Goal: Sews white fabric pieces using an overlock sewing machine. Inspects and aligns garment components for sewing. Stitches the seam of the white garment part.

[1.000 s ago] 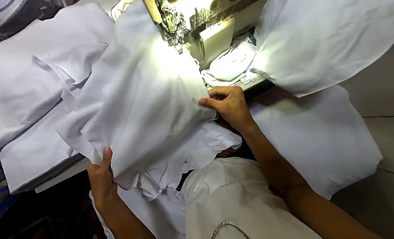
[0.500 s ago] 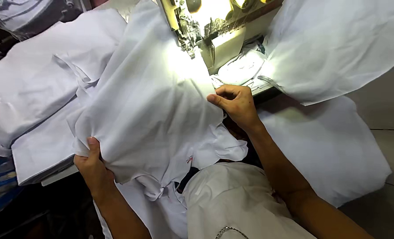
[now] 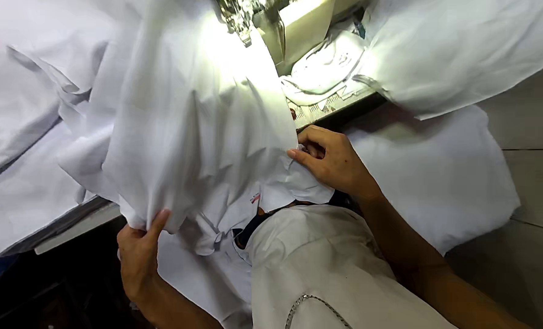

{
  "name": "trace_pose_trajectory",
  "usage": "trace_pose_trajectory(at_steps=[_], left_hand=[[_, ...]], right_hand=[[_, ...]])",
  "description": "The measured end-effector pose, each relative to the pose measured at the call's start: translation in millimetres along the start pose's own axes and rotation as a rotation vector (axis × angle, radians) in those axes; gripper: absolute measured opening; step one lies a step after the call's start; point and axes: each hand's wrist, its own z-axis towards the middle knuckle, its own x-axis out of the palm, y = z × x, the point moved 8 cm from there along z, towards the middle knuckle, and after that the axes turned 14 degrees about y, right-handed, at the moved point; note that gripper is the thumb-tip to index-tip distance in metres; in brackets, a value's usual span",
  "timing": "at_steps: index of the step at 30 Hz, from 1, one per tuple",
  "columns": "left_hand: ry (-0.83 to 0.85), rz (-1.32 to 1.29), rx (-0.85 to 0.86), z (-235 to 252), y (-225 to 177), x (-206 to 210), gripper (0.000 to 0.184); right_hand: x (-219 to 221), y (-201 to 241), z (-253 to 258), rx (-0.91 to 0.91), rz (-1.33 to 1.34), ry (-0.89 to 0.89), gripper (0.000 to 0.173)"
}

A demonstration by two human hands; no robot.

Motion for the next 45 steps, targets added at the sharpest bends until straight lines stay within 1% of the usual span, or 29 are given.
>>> trace_pose_trajectory(at_steps=[3, 5, 8, 10, 11, 13, 14, 16, 19, 21, 24, 26, 29, 33, 35, 37, 38, 39, 42, 43, 44, 45], left_hand=[[-0.022, -0.12, 0.099, -13.7, 1.6, -9.8, 0.02], [-0.078, -0.154, 0.128, -17.5, -6.5, -16.7, 0.013], [-0.156, -0.085, 0.138, -17.3, -20.1, -30.0, 0.012], [-0.159, -0.038, 0.145, -14.2, -26.8, -38.9, 0.011], [-0.157, -0.02, 0.142, -12.5, -29.3, -41.6, 0.01], [-0.148, 0.004, 0.135, -8.4, -33.4, -43.2, 0.009], [-0.14, 0.01, 0.133, -6.5, -35.0, -42.8, 0.008], [-0.114, 0.015, 0.142, -3.5, -35.3, -42.4, 0.008], [-0.089, 0.015, 0.148, -0.9, -33.9, -42.5, 0.007], [-0.083, 0.009, 0.146, 0.7, -31.7, -42.4, 0.007], [-0.102, 0.017, 0.13, 4.3, -27.4, -43.1, 0.006], [-0.097, 0.034, 0.112, 8.2, -24.5, -41.9, 0.01], [-0.081, 0.053, 0.102, 14.7, -22.0, -37.4, 0.013], [-0.067, 0.057, 0.094, 17.6, -19.8, -34.2, 0.011], [-0.061, 0.05, 0.076, 17.4, -18.0, -32.8, 0.01], [-0.048, 0.03, 0.062, 16.5, -15.7, -29.8, 0.01], [-0.041, 0.018, 0.054, 15.8, -13.7, -28.3, 0.013], [-0.028, 0.008, 0.041, 14.9, -11.0, -26.9, 0.021], [0.066, -0.006, -0.011, 8.4, 0.5, -20.7, 0.069], [0.089, 0.0, -0.024, 4.9, 3.0, -17.6, 0.082], [0.101, 0.018, -0.026, 1.7, 3.9, -13.6, 0.086], [0.106, 0.032, -0.013, -0.8, 3.6, -9.2, 0.083]], right_hand=[[5.5, -13.0, -10.9, -0.027, 0.062, 0.038, 0.025], [7.3, -19.4, -15.0, -0.009, 0.131, 0.055, 0.026], [8.4, -26.1, -17.5, 0.016, 0.196, 0.068, 0.038], [6.4, -28.8, -11.7, 0.003, 0.15, 0.059, 0.047], [5.2, -29.7, -9.4, 0.008, 0.111, 0.049, 0.048], [3.0, -30.2, -8.1, 0.04, 0.038, 0.027, 0.043], [2.6, -30.0, -7.8, 0.04, 0.015, 0.012, 0.037], [1.6, -28.5, -7.0, 0.01, 0.001, -0.006, 0.033], [-2.0, -26.3, -6.5, -0.012, 0.033, -0.038, 0.026], [-3.5, -25.5, -7.4, 0.006, 0.08, -0.052, 0.022], [-2.9, -26.8, -8.6, 0.032, 0.132, -0.028, 0.016], [-2.1, -31.3, -6.9, 0.046, 0.14, -0.011, 0.016], [-3.2, -38.2, 0.6, 0.07, 0.048, -0.036, 0.023], [-4.3, -27.9, 3.2, -0.011, -0.033, -0.038, 0.019], [-3.2, -21.6, -0.3, 0.006, -0.031, -0.03, 0.018], [0.4, -20.8, -1.0, 0.044, -0.009, -0.042, 0.023], [2.0, -21.1, -1.5, 0.061, 0.003, -0.061, 0.024], [2.8, -21.7, -1.9, 0.068, 0.016, -0.088, 0.024], [4.2, -22.2, -3.4, 0.014, 0.056, -0.152, 0.021], [4.7, -22.4, -3.9, -0.014, 0.079, -0.156, 0.019], [4.8, -23.1, -4.4, -0.041, 0.102, -0.154, 0.018], [4.7, -23.9, -5.2, -0.063, 0.125, -0.147, 0.016]])
